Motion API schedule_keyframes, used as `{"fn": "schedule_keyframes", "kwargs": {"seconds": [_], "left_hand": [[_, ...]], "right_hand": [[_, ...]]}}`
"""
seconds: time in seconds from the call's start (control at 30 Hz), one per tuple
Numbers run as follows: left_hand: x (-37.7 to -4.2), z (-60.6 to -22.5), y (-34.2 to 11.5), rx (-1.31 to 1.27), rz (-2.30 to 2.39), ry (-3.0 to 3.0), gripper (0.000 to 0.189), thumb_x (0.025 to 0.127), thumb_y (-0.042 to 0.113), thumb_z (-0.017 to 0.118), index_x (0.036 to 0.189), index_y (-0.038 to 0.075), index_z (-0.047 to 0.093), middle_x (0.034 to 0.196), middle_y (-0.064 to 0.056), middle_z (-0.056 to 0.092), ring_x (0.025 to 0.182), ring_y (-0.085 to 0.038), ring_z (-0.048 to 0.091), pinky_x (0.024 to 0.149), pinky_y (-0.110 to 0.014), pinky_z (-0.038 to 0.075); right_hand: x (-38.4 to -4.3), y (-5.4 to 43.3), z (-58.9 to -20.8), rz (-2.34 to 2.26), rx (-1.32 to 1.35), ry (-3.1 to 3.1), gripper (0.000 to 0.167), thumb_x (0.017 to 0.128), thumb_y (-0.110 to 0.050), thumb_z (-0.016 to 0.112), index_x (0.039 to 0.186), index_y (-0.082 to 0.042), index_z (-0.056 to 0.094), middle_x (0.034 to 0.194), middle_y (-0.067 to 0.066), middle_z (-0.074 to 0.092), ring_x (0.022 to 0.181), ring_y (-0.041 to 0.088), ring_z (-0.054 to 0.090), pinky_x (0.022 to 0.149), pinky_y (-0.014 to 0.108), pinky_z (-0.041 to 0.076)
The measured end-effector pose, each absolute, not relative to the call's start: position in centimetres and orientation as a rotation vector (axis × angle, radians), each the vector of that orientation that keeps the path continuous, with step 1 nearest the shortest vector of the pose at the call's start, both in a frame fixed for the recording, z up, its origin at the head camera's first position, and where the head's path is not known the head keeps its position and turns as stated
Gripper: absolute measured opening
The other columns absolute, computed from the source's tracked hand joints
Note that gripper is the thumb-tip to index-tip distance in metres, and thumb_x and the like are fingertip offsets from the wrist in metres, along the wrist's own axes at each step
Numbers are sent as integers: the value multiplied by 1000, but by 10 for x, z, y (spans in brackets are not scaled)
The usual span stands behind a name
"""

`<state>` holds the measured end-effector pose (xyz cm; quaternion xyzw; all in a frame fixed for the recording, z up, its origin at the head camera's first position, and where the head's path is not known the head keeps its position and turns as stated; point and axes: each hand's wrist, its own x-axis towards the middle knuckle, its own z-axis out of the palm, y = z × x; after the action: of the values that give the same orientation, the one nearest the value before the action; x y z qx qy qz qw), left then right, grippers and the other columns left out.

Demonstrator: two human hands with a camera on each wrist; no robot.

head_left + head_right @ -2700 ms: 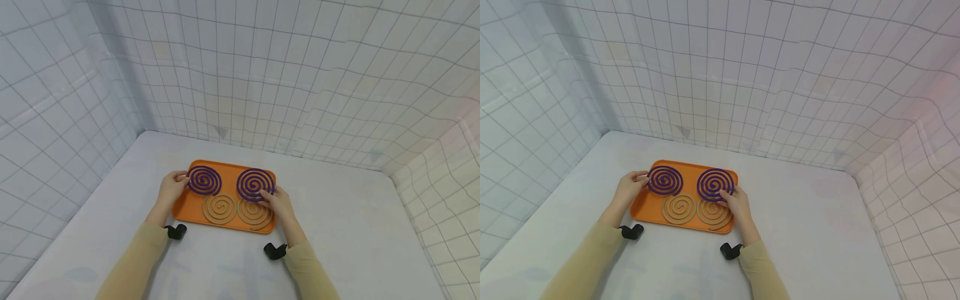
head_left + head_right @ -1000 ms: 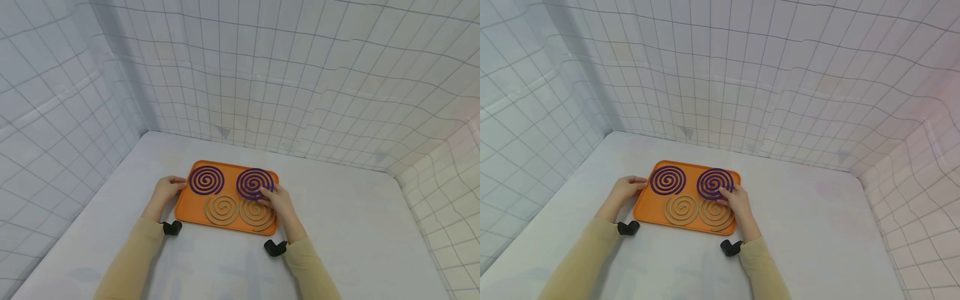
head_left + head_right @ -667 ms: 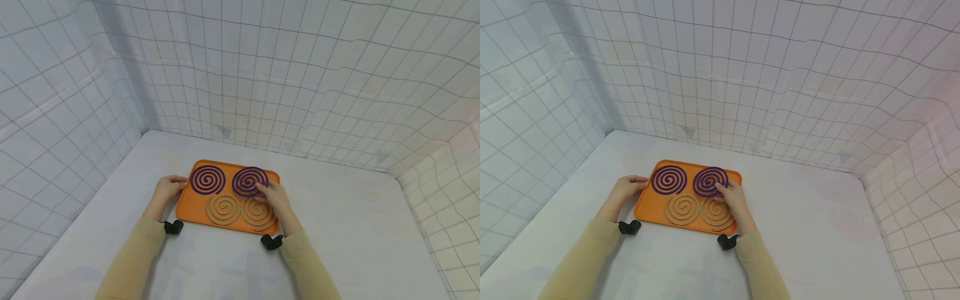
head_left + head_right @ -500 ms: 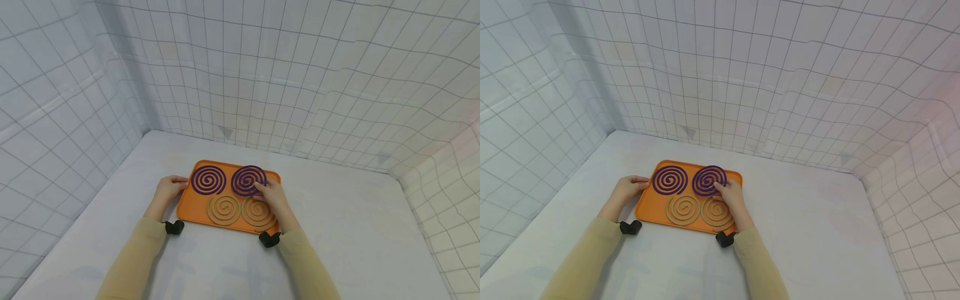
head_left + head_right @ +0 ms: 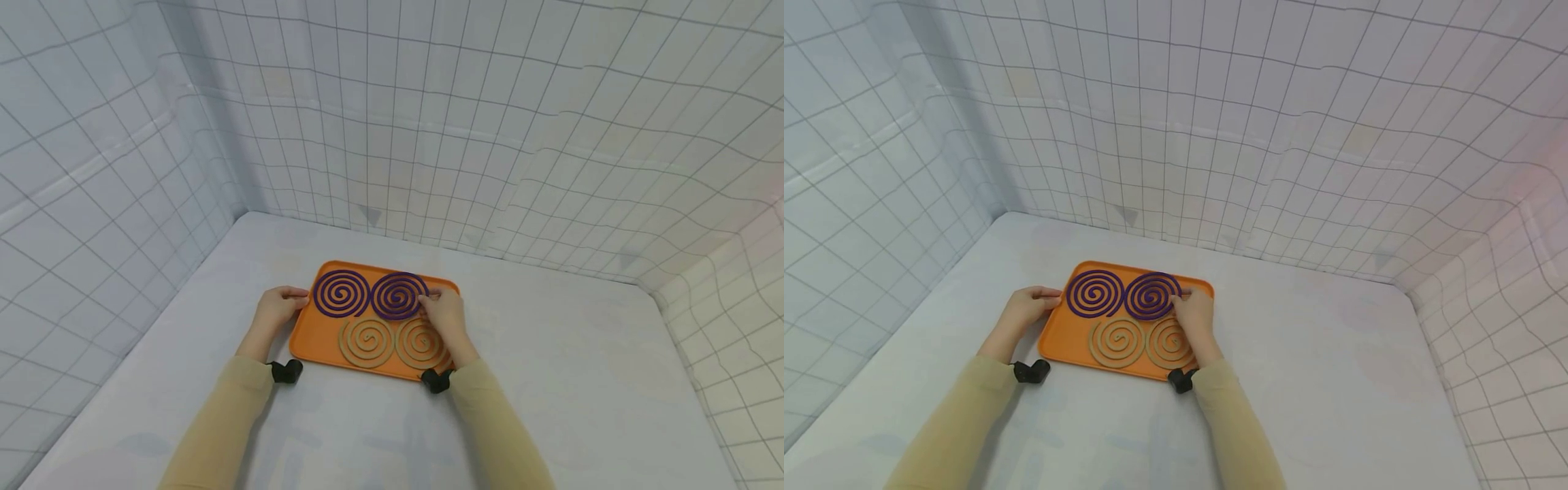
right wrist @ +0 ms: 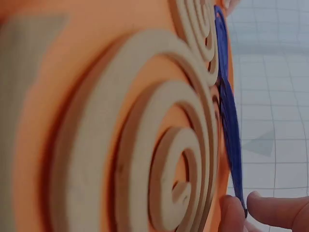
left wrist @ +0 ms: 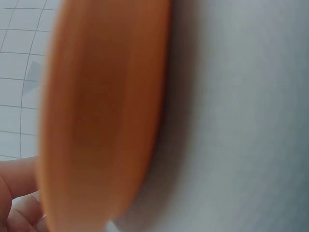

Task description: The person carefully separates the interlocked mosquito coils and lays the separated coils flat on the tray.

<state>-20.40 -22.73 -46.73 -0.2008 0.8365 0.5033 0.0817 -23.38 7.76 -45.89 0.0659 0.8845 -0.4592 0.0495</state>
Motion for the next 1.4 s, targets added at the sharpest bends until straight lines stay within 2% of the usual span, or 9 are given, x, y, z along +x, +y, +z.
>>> {"fn": "schedule_keyframes", "kwargs": {"seconds": [0.13,0.37,0.67,0.97,1.1,1.27,1.4], "left_hand": [[-204,-467,-227,-603,1500,2498,34,99,12,57,127,-6,60,133,-27,56,121,-34,55,100,-42,47],[-204,-468,-227,-589,1493,2506,34,99,13,57,127,-6,60,132,-27,57,122,-34,55,102,-43,47],[-203,-465,-227,-581,1490,2516,34,99,13,57,127,-6,60,133,-28,57,123,-35,54,102,-43,46],[-204,-467,-228,-578,1479,2523,36,99,14,57,130,-5,59,133,-27,57,124,-35,54,103,-43,46],[-204,-467,-227,-544,1439,2581,38,98,12,59,133,-2,57,129,-27,60,118,-37,59,97,-42,51],[-203,-466,-224,-490,1315,2711,34,97,12,60,130,1,62,121,-25,66,108,-35,64,86,-39,54],[-203,-466,-224,-487,1298,2726,34,98,11,60,130,1,62,120,-25,66,107,-35,64,84,-37,55]], "right_hand": [[-236,79,-461,-1392,183,2720,25,93,-15,68,109,5,69,85,17,74,55,12,67,54,21,54],[-239,87,-461,-1317,172,2770,20,91,-17,71,100,0,76,89,16,75,61,13,66,55,21,50],[-244,87,-463,-1500,234,2562,16,89,-9,73,98,4,72,86,19,74,57,7,66,59,22,57],[-244,86,-464,-1388,218,2648,16,89,-14,73,95,1,73,84,16,74,62,12,68,58,23,56],[-243,85,-462,-1311,217,2688,16,89,-16,73,95,-1,73,84,14,74,68,16,69,59,24,54],[-240,85,-461,-1250,210,2728,14,89,-14,72,93,-1,71,87,14,73,76,23,66,63,28,53],[-240,88,-461,-1221,188,2750,12,88,-12,71,91,0,70,91,15,71,80,25,65,68,31,52]]}}
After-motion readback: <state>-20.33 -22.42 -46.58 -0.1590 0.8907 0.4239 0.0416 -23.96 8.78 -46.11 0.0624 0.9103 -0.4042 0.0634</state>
